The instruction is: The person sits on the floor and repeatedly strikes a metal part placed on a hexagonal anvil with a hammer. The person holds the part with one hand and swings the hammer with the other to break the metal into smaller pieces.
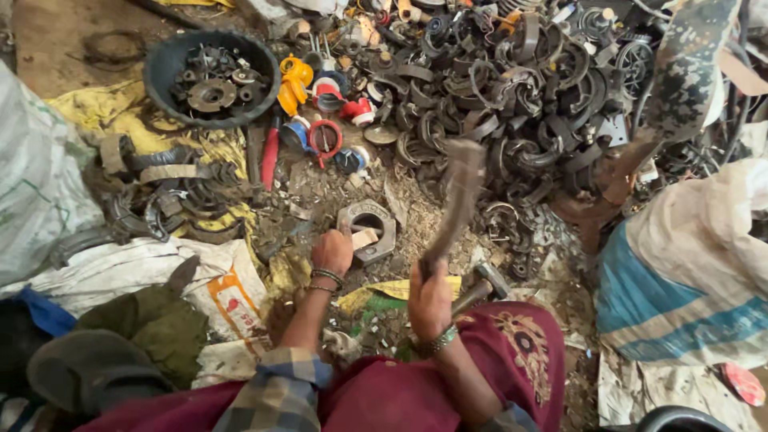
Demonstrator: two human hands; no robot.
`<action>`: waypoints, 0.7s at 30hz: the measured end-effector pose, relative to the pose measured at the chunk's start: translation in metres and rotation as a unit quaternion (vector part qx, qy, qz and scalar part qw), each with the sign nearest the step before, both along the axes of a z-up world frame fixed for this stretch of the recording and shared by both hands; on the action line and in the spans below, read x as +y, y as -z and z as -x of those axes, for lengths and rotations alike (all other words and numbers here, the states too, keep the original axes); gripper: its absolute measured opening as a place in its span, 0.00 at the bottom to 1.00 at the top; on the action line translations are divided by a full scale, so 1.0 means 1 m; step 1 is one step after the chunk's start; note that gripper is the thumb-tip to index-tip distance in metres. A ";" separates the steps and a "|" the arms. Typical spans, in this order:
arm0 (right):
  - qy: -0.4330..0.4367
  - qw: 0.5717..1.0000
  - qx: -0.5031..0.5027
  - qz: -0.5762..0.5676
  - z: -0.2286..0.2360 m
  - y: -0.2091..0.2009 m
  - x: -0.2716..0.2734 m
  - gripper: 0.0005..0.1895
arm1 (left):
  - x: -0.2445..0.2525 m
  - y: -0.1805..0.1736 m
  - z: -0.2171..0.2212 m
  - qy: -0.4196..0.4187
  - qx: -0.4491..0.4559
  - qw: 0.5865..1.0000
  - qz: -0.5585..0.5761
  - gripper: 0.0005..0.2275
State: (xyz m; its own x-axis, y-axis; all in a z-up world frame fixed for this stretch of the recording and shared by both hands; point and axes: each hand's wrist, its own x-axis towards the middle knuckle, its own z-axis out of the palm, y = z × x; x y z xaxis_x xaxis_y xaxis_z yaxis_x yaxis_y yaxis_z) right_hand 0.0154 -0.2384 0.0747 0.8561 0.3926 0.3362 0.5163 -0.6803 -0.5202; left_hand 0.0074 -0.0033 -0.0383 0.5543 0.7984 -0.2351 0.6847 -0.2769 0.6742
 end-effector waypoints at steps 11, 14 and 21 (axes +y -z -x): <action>-0.078 0.983 0.157 -0.045 -0.005 0.014 -0.010 0.14 | 0.005 -0.038 -0.014 0.142 -0.201 0.964 0.097 0.37; -0.061 0.975 0.209 -0.044 -0.019 0.032 -0.012 0.15 | -0.015 -0.031 -0.017 0.183 -0.204 0.962 -0.015 0.25; -0.029 0.976 0.218 0.008 -0.033 0.054 -0.015 0.14 | -0.060 0.003 -0.007 0.216 -0.069 0.927 -0.299 0.14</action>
